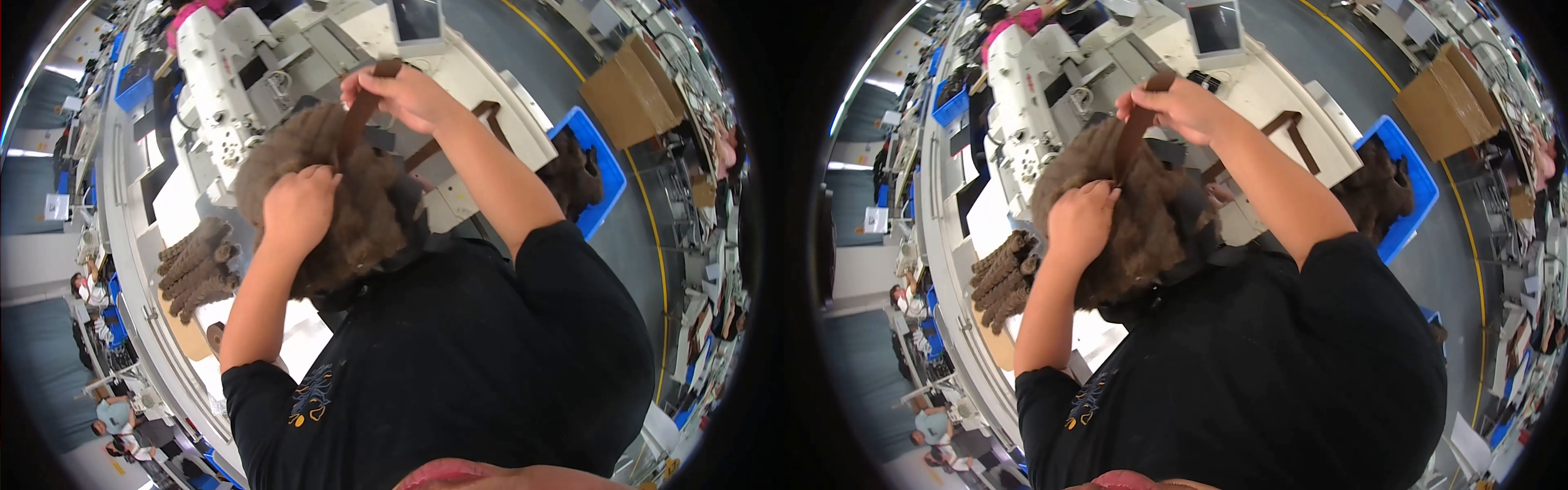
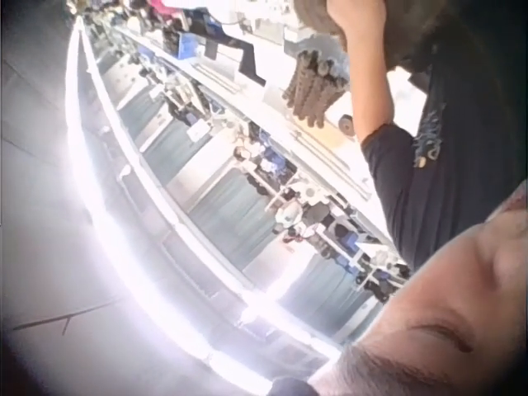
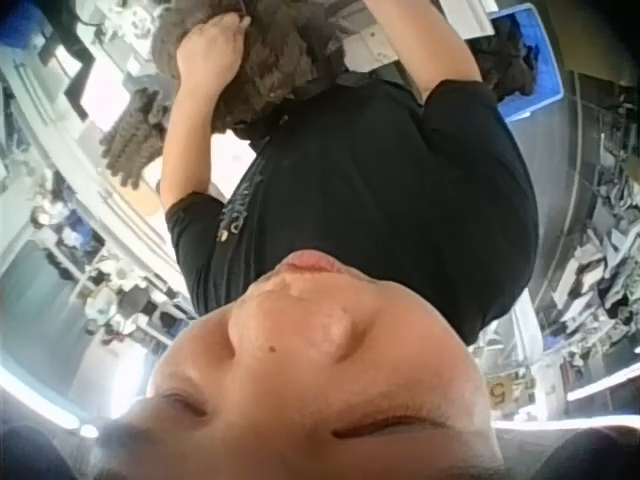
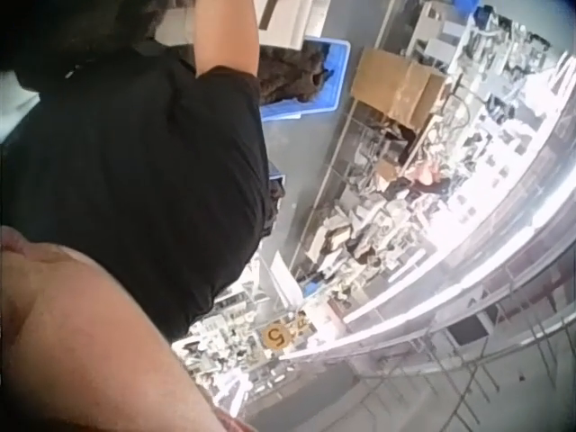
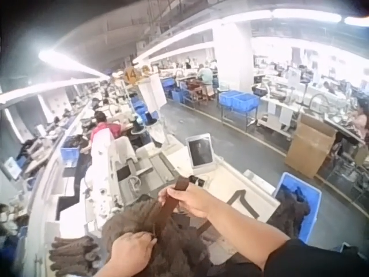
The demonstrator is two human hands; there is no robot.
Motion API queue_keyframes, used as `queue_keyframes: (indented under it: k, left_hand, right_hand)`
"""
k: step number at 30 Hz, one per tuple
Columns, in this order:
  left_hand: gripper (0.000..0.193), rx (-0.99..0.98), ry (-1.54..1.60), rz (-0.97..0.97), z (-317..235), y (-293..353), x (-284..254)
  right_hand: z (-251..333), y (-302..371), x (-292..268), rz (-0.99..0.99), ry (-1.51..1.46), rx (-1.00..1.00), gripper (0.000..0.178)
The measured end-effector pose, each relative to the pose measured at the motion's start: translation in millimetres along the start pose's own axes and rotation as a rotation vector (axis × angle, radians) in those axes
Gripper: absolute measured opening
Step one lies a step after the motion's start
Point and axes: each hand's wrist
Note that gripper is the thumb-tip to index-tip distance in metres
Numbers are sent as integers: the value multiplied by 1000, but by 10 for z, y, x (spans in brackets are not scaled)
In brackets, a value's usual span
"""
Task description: Manually attaching leather straps to fur pelts at an industrial sewing station.
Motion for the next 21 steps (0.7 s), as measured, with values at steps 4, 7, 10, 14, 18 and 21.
queue_keyframes:
  k: [4,7,10,14,18,21]
  left_hand:
    - [23,285,-114,-107,-38,-175,6]
    - [23,287,62,-95,46,-282,192]
    - [25,139,100,-31,8,-359,221]
    - [32,23,301,36,41,-424,232]
    - [37,-59,365,55,9,-481,239]
    - [36,-154,403,106,1,-511,218]
  right_hand:
    - [-104,-109,-825,-270,103,69,34]
    - [-630,-105,-1801,-515,793,256,33]
    - [-1485,469,-2667,-284,1568,-103,41]
    - [-1137,684,-2234,-144,1651,594,30]
    - [-1055,845,-2145,-155,1809,221,19]
    - [-1160,884,-2041,17,1753,105,24]
Point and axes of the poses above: each hand's wrist, its own y-axis away from the middle knuckle, its own x-axis out of the palm, z = x × y, and after that the axes turned 7 degrees about -z, right-handed
